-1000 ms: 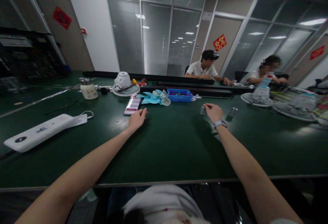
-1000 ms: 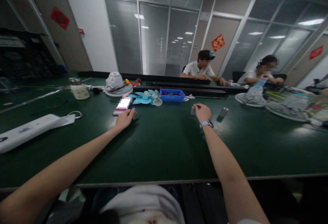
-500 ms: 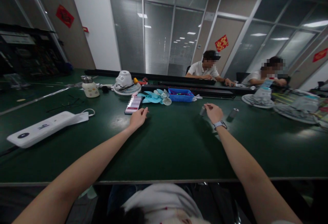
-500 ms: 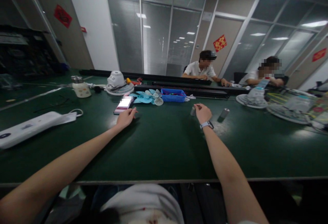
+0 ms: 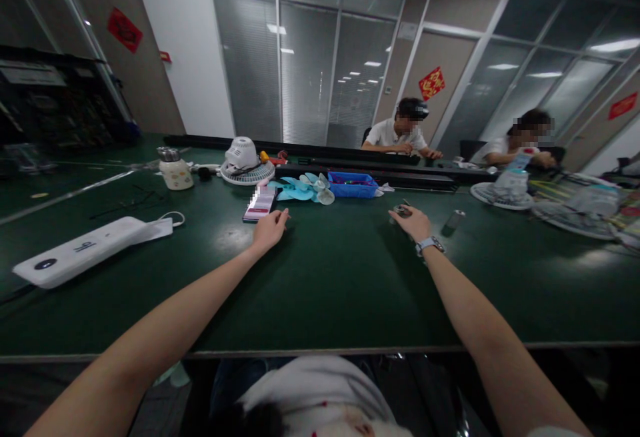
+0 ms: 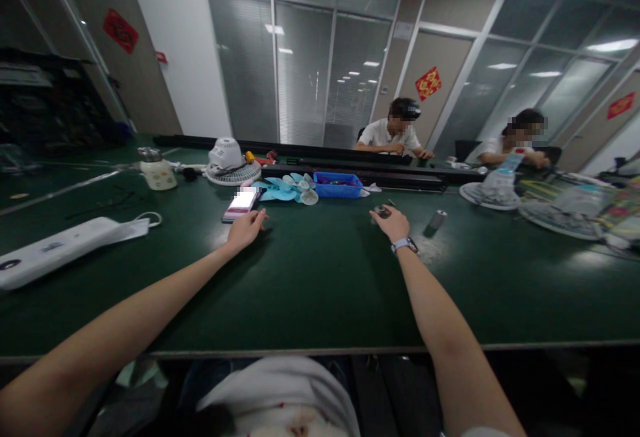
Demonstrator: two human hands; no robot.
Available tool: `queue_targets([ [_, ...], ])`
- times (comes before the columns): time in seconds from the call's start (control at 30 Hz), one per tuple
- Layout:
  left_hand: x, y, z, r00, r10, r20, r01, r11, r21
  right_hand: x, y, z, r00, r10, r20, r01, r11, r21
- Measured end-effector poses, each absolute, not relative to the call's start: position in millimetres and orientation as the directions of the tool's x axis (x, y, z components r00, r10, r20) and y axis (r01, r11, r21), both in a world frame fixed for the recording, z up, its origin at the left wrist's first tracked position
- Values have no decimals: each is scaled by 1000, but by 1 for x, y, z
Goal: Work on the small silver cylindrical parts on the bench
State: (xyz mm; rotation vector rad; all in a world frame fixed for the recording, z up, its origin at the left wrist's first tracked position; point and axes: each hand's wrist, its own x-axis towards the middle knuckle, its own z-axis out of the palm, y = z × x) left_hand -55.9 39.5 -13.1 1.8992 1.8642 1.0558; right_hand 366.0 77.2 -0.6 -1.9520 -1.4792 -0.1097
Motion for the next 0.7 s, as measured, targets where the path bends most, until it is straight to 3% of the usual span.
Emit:
queue_targets([
  [0.1, -56, 40, -13, -103, 943, 316, 740, -140, 658, 367, 78, -2, 350, 849, 395, 867, -134, -480],
  [0.2, -52, 36, -9, -100, 920, 379, 729, -191, 657, 347, 71, 5, 319, 841, 437, 860, -63, -506],
  [0.3, -42, 23, -1, 20, 889, 458, 661, -355, 660, 298, 52, 12, 138, 868, 477, 802, 184, -568],
  [0.4, -31, 6, 8, 223, 846, 484, 523, -523, 673, 235, 21, 14, -166, 866, 472, 626, 463, -628],
  [0.47, -25, -3, 13, 315, 819, 479, 446, -573, 687, 202, -2, 12, -349, 813, 466, 542, 581, -607],
  [0.57, -22, -9, 18, 442, 784, 437, 349, -599, 721, 174, -26, 8, -481, 747, 459, 511, 664, -545],
  [0.7, -26, -4, 19, 568, 747, 347, 178, -523, 834, 170, -35, 4, -485, 747, 454, 540, 664, -517],
])
